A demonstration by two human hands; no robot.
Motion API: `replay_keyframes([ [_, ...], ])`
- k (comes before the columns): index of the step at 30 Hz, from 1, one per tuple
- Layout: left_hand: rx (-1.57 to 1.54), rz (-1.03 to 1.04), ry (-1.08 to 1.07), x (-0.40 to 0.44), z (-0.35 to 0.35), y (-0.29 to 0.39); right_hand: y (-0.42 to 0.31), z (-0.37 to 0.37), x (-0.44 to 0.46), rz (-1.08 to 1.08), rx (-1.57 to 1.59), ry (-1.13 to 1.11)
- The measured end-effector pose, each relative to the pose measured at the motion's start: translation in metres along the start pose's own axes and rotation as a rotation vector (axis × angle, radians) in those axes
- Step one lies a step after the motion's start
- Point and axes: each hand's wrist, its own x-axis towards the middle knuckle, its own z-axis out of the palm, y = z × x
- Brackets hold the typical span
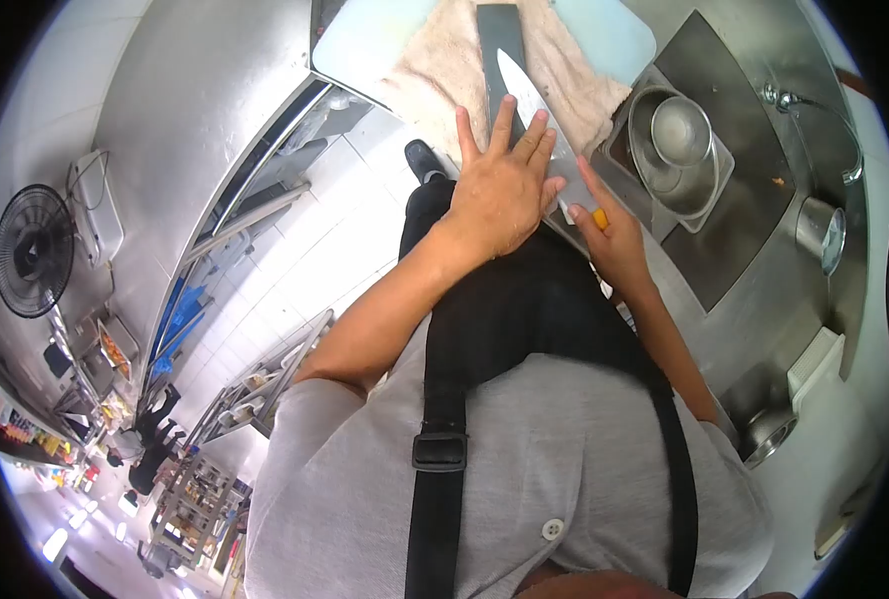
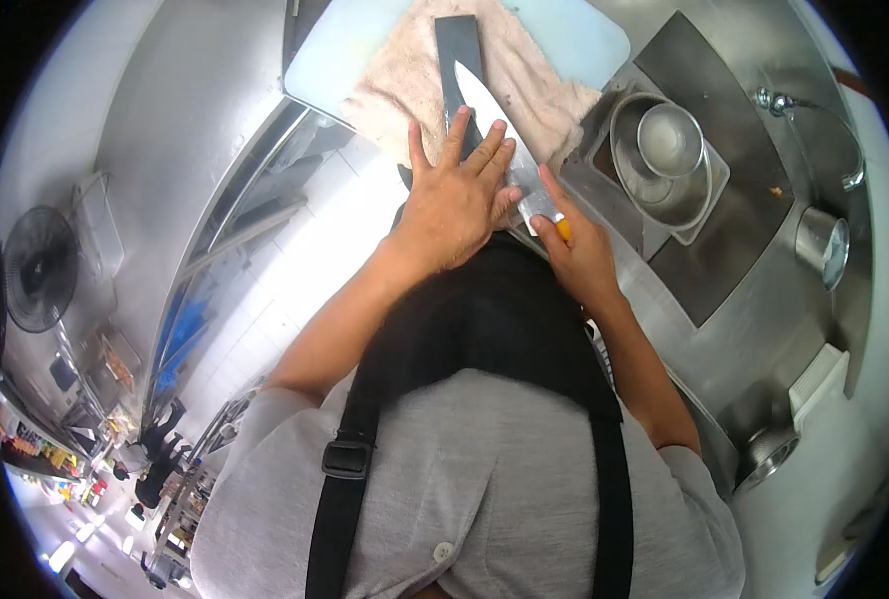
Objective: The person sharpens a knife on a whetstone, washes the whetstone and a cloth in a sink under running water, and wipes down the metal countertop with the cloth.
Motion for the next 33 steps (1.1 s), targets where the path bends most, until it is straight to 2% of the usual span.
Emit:
replay_keyframes([
  [2,0.09,0.012,0.096,0.031,0.006,-0.024,0.001,-0.005,0.027,-0.139,-0.046,0.081],
  [6,0.3,0.005,0.29,0.107,0.01,-0.075,-0.027,-0.012,0.129,0.016,-0.188,0.05],
  [9,0.263,-0.024,0.216,0.089,0.012,-0.063,-0.011,-0.001,0.105,-0.139,-0.066,0.121],
  [10,0.216,-0.022,0.181,0.07,0.016,-0.05,0.012,0.011,0.088,-0.284,-0.045,0.194],
  [11,0.183,-0.021,0.172,0.048,0.019,-0.034,0.011,0.012,0.055,-0.148,-0.01,0.12],
  [13,0.082,-0.039,0.107,0.017,0.014,-0.009,0.002,0.01,0.043,-0.062,0.019,0.058],
  [15,0.111,-0.012,0.159,0.033,0.016,-0.027,-0.009,0.009,0.047,-0.119,0.014,0.077],
  [17,0.306,-0.071,0.214,0.083,0.028,-0.076,-0.004,0.016,0.117,-0.34,-0.093,0.218],
  [18,0.377,-0.068,0.267,0.111,0.032,-0.108,-0.015,0.018,0.151,-0.199,-0.107,0.156],
  [19,0.347,-0.069,0.315,0.138,0.033,-0.143,-0.025,0.022,0.188,-0.314,-0.154,0.276],
  [20,0.162,-0.145,0.166,0.146,-0.013,-0.129,-0.031,0.026,0.206,-0.424,-0.196,0.39],
  [23,0.28,-0.162,0.026,0.138,-0.011,-0.118,-0.05,0.016,0.174,-0.055,-0.164,0.143],
  [24,0.348,-0.099,0.196,0.113,0.011,-0.105,-0.023,0.023,0.152,-0.212,-0.08,0.185],
  [26,0.273,-0.045,0.168,0.055,0.019,-0.061,-0.01,0.026,0.088,-0.355,-0.07,0.257],
  [27,0.145,-0.053,0.119,0.03,0.016,-0.038,-0.029,0.016,0.054,0.001,-0.044,0.051],
  [29,0.037,-0.04,0.066,0.008,0.006,-0.018,-0.035,0.005,0.04,0.189,-0.027,-0.076],
  [32,0.158,-0.023,0.156,0.047,0.017,-0.057,-0.003,0.017,0.081,-0.292,-0.091,0.206],
  [33,0.231,-0.009,0.217,0.071,0.024,-0.081,-0.002,0.019,0.112,-0.247,-0.125,0.223],
])
